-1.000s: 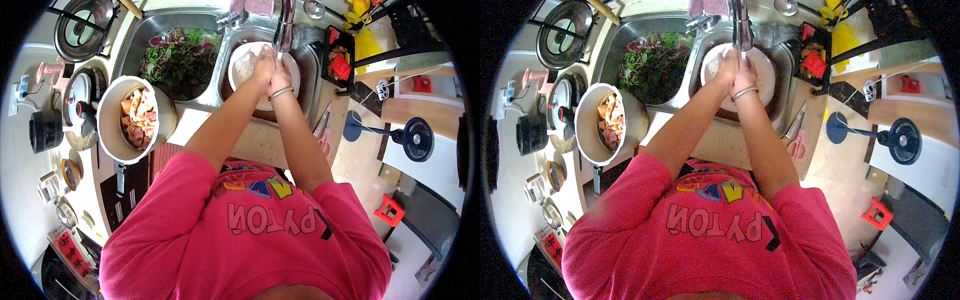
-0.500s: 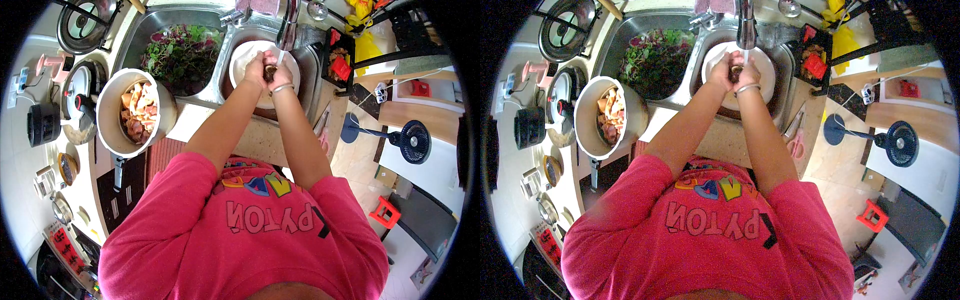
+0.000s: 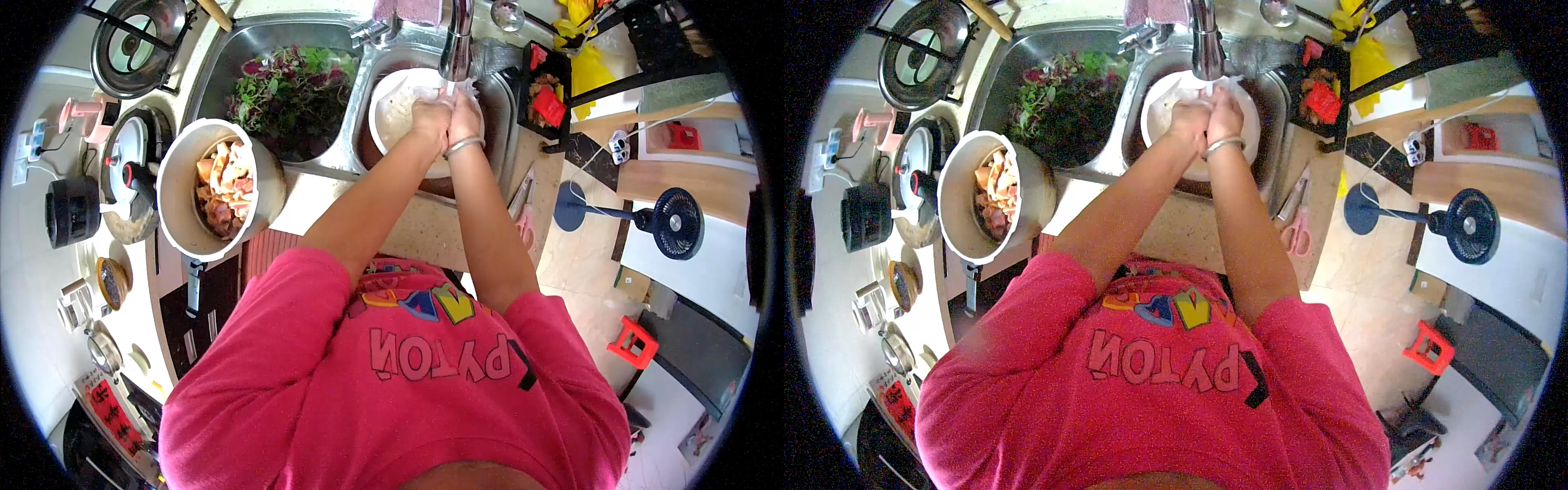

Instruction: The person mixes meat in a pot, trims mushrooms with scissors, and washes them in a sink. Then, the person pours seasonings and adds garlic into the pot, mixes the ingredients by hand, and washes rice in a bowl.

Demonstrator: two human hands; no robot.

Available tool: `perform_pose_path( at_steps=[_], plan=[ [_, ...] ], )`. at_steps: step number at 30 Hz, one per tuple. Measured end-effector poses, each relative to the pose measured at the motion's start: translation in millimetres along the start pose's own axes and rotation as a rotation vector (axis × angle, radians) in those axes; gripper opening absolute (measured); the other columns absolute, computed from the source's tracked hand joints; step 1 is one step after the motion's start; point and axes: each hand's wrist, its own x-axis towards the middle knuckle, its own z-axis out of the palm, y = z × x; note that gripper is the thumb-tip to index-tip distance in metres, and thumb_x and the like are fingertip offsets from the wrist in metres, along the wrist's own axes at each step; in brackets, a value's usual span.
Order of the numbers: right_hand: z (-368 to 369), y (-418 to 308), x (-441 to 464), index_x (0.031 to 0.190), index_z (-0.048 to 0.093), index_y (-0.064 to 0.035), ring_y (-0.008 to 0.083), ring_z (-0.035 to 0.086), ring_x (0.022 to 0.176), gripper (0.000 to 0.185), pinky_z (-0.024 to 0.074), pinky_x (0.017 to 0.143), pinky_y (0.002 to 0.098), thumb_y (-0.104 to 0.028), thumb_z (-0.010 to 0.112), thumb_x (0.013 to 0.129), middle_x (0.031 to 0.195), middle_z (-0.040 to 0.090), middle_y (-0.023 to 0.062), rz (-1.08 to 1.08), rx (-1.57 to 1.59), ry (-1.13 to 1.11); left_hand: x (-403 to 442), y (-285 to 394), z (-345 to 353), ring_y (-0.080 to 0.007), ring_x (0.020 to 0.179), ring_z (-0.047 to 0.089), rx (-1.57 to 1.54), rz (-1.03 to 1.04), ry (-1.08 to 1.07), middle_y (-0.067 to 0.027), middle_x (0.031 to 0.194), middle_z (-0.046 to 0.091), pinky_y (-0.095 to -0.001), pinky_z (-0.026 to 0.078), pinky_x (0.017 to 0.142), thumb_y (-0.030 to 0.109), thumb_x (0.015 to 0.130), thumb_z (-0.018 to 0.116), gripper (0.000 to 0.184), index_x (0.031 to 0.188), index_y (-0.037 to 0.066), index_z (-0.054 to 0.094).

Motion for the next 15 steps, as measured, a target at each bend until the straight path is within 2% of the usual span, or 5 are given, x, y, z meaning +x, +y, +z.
perform_pose_path(
  at_steps=[1,6,10,12,15],
  plan=[
    [1.5,16.0,7.0,0.113,0.057,-0.0004,0.0235,0.060,0.095,0.034,0.0486,0.086,0.0353,-0.028,0.050,0.094,0.110,0.060,0.0115,-0.042,0.328,-0.065,1.5,4.0,1.8,-0.0210,0.074,0.060,0.001,0.006,-0.001,-0.0142,0.092,0.063,-0.0389,0.051,0.059,0.017,0.091,0.059,0.022,0.103,-0.002,0.058],
    [-4.8,9.8,0.6,0.110,0.060,-0.0055,0.0216,0.061,0.094,0.031,0.0516,0.078,0.0322,-0.029,0.057,0.091,0.107,0.062,0.0085,-0.048,0.429,-0.152,-8.6,30.4,19.9,-0.0250,0.074,0.059,0.338,-0.101,0.160,-0.0124,0.087,0.060,-0.0433,0.048,0.060,0.036,0.094,0.048,0.034,0.097,0.004,0.059],
    [-1.4,-1.6,11.8,0.100,0.064,-0.0093,0.0179,0.058,0.082,0.021,0.0486,0.072,0.0318,-0.027,0.055,0.092,0.091,0.063,0.0044,0.241,0.283,0.068,-4.7,19.8,12.7,-0.0256,0.072,0.059,0.308,0.016,-0.015,-0.0143,0.087,0.062,-0.0430,0.049,0.060,0.022,0.092,0.048,0.025,0.099,0.000,0.058],
    [6.9,-1.3,11.8,0.092,0.064,-0.0097,0.0179,0.056,0.079,0.022,0.0478,0.073,0.0332,-0.030,0.056,0.091,0.084,0.061,0.0043,-0.096,0.193,0.122,0.8,14.0,7.7,-0.0255,0.078,0.060,0.323,0.047,-0.090,-0.0143,0.091,0.062,-0.0405,0.050,0.068,0.014,0.089,0.050,0.022,0.103,-0.002,0.058],
    [-1.5,19.5,35.7,0.099,0.061,-0.0070,0.0197,0.058,0.084,0.026,0.0485,0.076,0.0335,-0.031,0.058,0.089,0.094,0.062,0.0087,-0.015,0.281,-0.047,-1.9,19.1,2.1,-0.0242,0.092,0.059,0.256,-0.034,-0.260,-0.0124,0.101,0.062,-0.0354,0.048,0.083,0.008,0.087,0.052,0.025,0.110,0.001,0.057]
  ],
)
